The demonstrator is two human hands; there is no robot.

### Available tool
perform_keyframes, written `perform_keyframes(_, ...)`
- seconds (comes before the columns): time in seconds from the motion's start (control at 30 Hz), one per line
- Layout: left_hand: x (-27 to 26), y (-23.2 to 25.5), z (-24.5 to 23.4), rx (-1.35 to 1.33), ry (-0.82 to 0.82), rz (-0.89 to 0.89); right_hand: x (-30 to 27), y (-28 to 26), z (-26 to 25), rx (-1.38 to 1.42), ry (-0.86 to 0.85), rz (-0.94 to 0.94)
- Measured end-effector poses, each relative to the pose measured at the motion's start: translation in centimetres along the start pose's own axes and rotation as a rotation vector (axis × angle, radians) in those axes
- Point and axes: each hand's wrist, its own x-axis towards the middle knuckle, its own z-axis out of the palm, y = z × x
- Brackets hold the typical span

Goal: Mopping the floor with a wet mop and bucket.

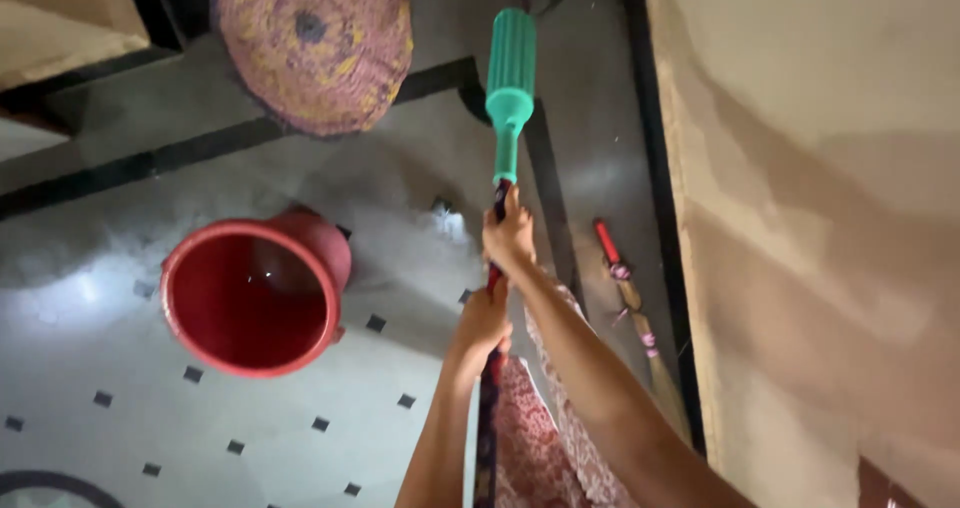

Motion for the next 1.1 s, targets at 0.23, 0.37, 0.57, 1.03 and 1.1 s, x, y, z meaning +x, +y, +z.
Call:
perform_keyframes(0.23, 9.8, 16.2, 4.2, -0.191, -0.026, 0.065, 19.3, -6.7, -4.6, -0.081, -0.091, -0.046)
perform_keyframes(0.37, 10.3, 16.9, 4.8, -0.087, 0.048, 0.056, 18.7, -11.5, -5.4, -0.076, -0.133, 0.076)
perform_keyframes(0.57, 7.4, -7.0, 8.0, 0.387, 0.256, 0.193, 3.1, 1.5, -5.4, -0.072, -0.178, -0.001)
perform_keyframes(1.03, 10.4, -8.7, 12.4, 0.354, 0.167, 0.554, 4.5, 4.5, -9.4, -0.245, -0.066, -0.134)
perform_keyframes(1.1, 12.8, -4.2, 11.7, 0.436, 0.164, 0.88, 10.2, 2.6, -8.7, -0.39, 0.066, -0.408)
